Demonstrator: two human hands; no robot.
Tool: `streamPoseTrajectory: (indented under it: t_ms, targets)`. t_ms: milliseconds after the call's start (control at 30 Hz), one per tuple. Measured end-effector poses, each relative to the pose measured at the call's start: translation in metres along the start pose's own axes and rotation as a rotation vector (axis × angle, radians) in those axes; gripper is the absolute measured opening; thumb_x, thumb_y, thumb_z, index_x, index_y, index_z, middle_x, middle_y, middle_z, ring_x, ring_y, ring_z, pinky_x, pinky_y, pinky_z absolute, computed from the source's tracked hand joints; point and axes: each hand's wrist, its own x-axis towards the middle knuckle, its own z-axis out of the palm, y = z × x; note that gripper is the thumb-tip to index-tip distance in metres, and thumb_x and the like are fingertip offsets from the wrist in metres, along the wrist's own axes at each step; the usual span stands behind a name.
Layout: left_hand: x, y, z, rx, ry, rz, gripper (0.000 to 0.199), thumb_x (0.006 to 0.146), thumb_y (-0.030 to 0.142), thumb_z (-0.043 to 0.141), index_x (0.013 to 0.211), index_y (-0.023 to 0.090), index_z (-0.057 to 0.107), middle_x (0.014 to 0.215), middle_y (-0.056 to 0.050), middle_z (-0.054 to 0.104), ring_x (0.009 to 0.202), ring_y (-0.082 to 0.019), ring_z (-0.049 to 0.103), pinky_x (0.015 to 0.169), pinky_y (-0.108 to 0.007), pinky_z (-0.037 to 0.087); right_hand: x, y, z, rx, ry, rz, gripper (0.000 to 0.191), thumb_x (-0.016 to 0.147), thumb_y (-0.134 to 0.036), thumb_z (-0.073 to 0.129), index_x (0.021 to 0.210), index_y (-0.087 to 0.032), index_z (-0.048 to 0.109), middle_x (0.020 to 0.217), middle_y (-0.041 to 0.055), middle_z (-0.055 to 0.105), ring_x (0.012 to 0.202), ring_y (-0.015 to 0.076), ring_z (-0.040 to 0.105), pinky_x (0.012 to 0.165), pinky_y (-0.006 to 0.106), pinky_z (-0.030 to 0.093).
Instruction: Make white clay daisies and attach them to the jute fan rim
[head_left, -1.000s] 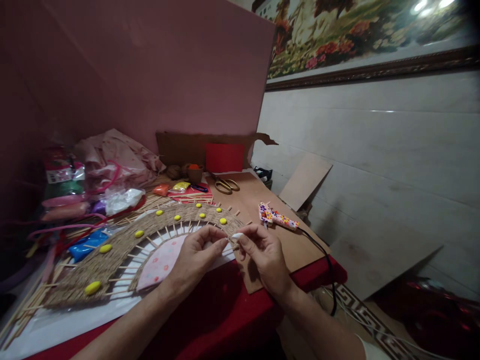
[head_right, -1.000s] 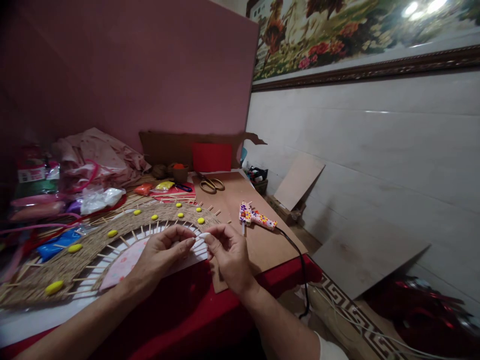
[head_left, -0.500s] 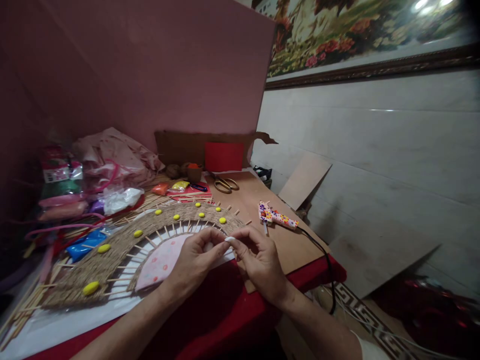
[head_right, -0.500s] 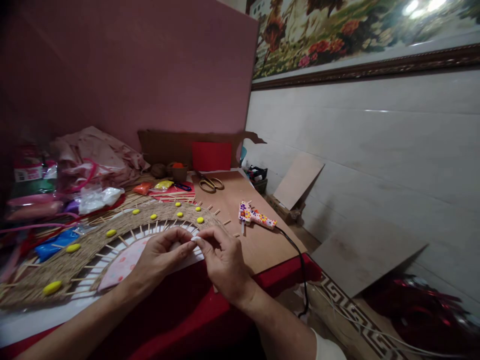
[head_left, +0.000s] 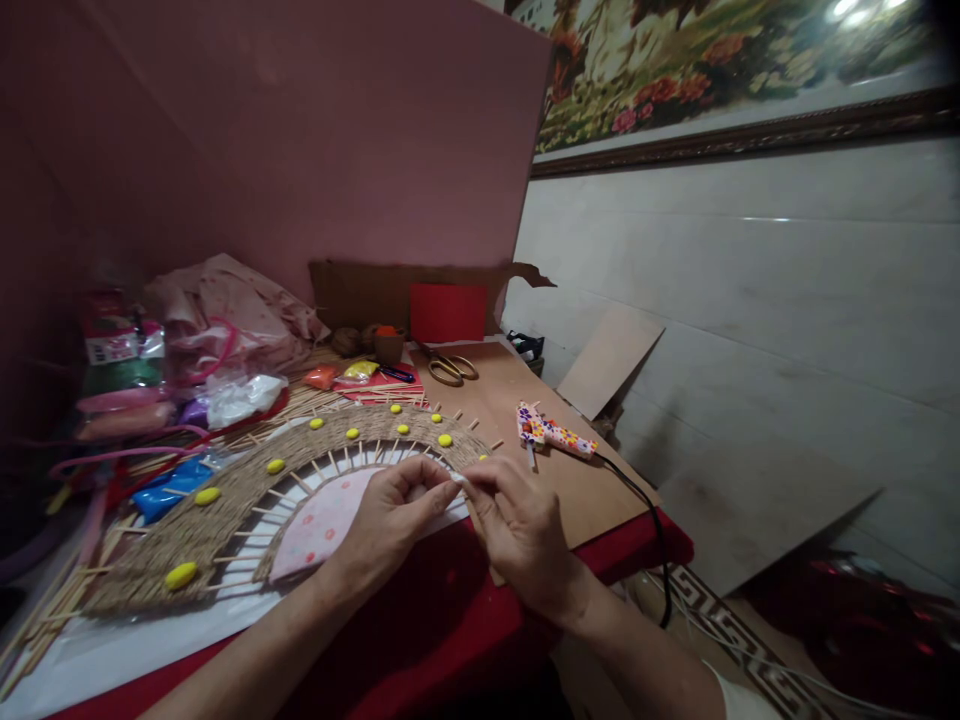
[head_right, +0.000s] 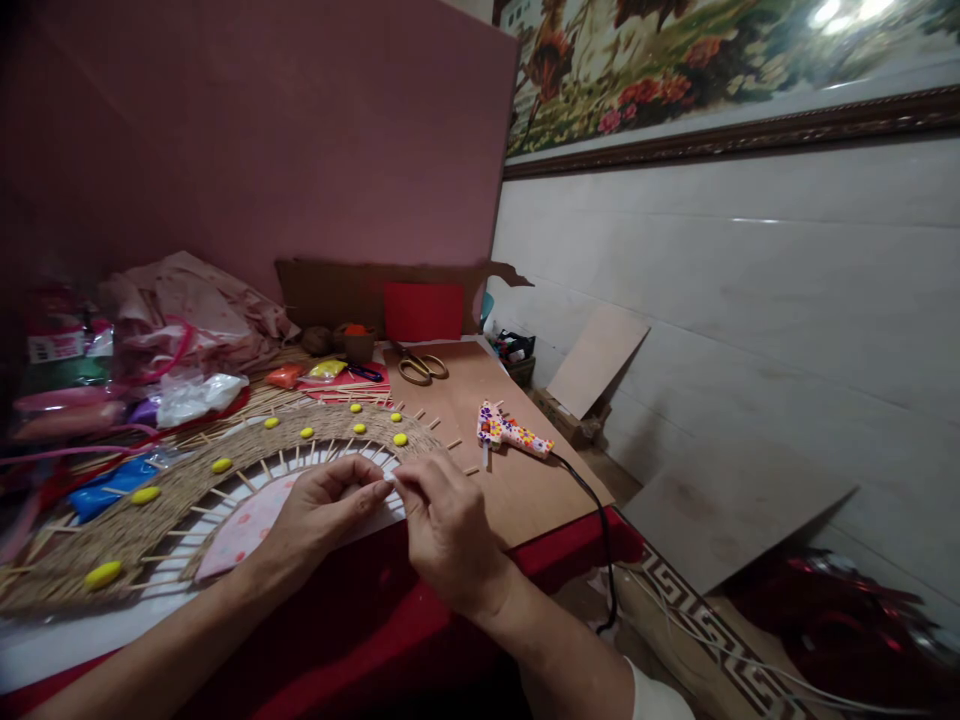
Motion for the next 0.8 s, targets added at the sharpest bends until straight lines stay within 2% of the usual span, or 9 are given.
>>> streamPoseTrajectory:
  t_ms: [67, 167, 267, 400, 467, 600, 700, 800]
  targets:
    - [-0.0005, 0.0021, 0.0006, -0.026, -0.007, -0.019, 0.022, 0.073, 0.037, 0.068, 0.069, 0.016, 0.062, 0.059, 0.003, 0.052, 0.053, -0.009, 0.039, 0.048, -0.020, 0.030, 0.0014, 0.0008, -0.0003, 0.052, -0.005, 0.056, 0.009, 0.088, -0.018, 0.053, 0.089, -0.020, 0.062, 0.082, 0.0044, 0.064, 0.077, 0.0162, 0.060, 0.069, 0.028, 0.048]
    - [-0.0016, 0.0053, 0.0010, -0.095, -0.025, -0.060, 0.021, 0.076, 0.038, 0.065, 0.082, 0.018, 0.064, 0.056, 0.005, 0.049, 0.049, -0.008, 0.035, 0.045, -0.019, 0.027, 0.0046, 0.0025, -0.0007, 0.249, 0.030, 0.295, 0.008, 0.087, -0.026, 0.057, 0.091, -0.020, 0.061, 0.077, 0.0015, 0.062, 0.066, 0.0128, 0.058, 0.059, 0.024, 0.047]
    - [-0.0027, 0.0066, 0.0008, -0.111, -0.039, -0.061, 0.022, 0.081, 0.038, 0.060, 0.091, 0.019, 0.065, 0.057, 0.005, 0.049, 0.048, -0.007, 0.035, 0.046, -0.019, 0.028, 0.0056, 0.0024, 0.0003, 0.411, -0.028, 0.397, 0.012, 0.084, -0.029, 0.061, 0.091, -0.020, 0.060, 0.074, -0.0008, 0.060, 0.060, 0.0104, 0.055, 0.054, 0.021, 0.046]
    - [-0.0026, 0.0050, 0.0003, -0.075, -0.057, -0.036, 0.021, 0.078, 0.038, 0.064, 0.079, 0.016, 0.066, 0.064, 0.001, 0.055, 0.057, -0.010, 0.044, 0.053, -0.021, 0.035, 0.0023, -0.0010, 0.0028, 0.341, -0.074, 0.378, 0.012, 0.083, -0.029, 0.061, 0.081, -0.018, 0.064, 0.073, 0.0008, 0.062, 0.062, 0.0112, 0.056, 0.056, 0.022, 0.046]
    - [-0.0019, 0.0043, 0.0002, -0.081, -0.050, -0.034, 0.022, 0.076, 0.037, 0.066, 0.073, 0.016, 0.065, 0.064, 0.001, 0.056, 0.058, -0.010, 0.045, 0.054, -0.021, 0.036, 0.0009, -0.0020, 0.0038, 0.331, -0.074, 0.369, 0.013, 0.084, -0.029, 0.060, 0.084, -0.018, 0.065, 0.073, 0.0015, 0.063, 0.062, 0.0117, 0.057, 0.056, 0.023, 0.046]
    - [-0.0012, 0.0041, 0.0004, -0.111, -0.046, -0.086, 0.024, 0.079, 0.039, 0.063, 0.070, 0.016, 0.062, 0.055, 0.004, 0.048, 0.048, -0.007, 0.035, 0.045, -0.019, 0.027, 0.0005, -0.0017, 0.0049, 0.392, -0.043, 0.378, 0.015, 0.082, -0.026, 0.062, 0.096, -0.020, 0.064, 0.078, 0.0010, 0.064, 0.064, 0.0121, 0.059, 0.059, 0.024, 0.048]
    - [-0.0017, 0.0037, 0.0002, -0.099, -0.063, -0.074, 0.026, 0.080, 0.040, 0.062, 0.069, 0.016, 0.062, 0.054, 0.004, 0.047, 0.048, -0.006, 0.034, 0.044, -0.019, 0.024, 0.0017, -0.0016, 0.0048, 0.303, -0.032, 0.327, 0.008, 0.078, -0.021, 0.066, 0.087, -0.020, 0.066, 0.080, 0.0020, 0.066, 0.071, 0.0141, 0.061, 0.063, 0.025, 0.049]
    - [-0.0020, 0.0032, -0.0004, -0.108, -0.068, -0.080, 0.026, 0.079, 0.040, 0.064, 0.071, 0.016, 0.065, 0.054, 0.004, 0.047, 0.048, -0.006, 0.033, 0.043, -0.019, 0.021, 0.0030, -0.0018, 0.0042, 0.233, -0.026, 0.259, 0.005, 0.081, -0.021, 0.064, 0.081, -0.019, 0.068, 0.082, 0.0037, 0.067, 0.075, 0.0153, 0.061, 0.066, 0.026, 0.050]
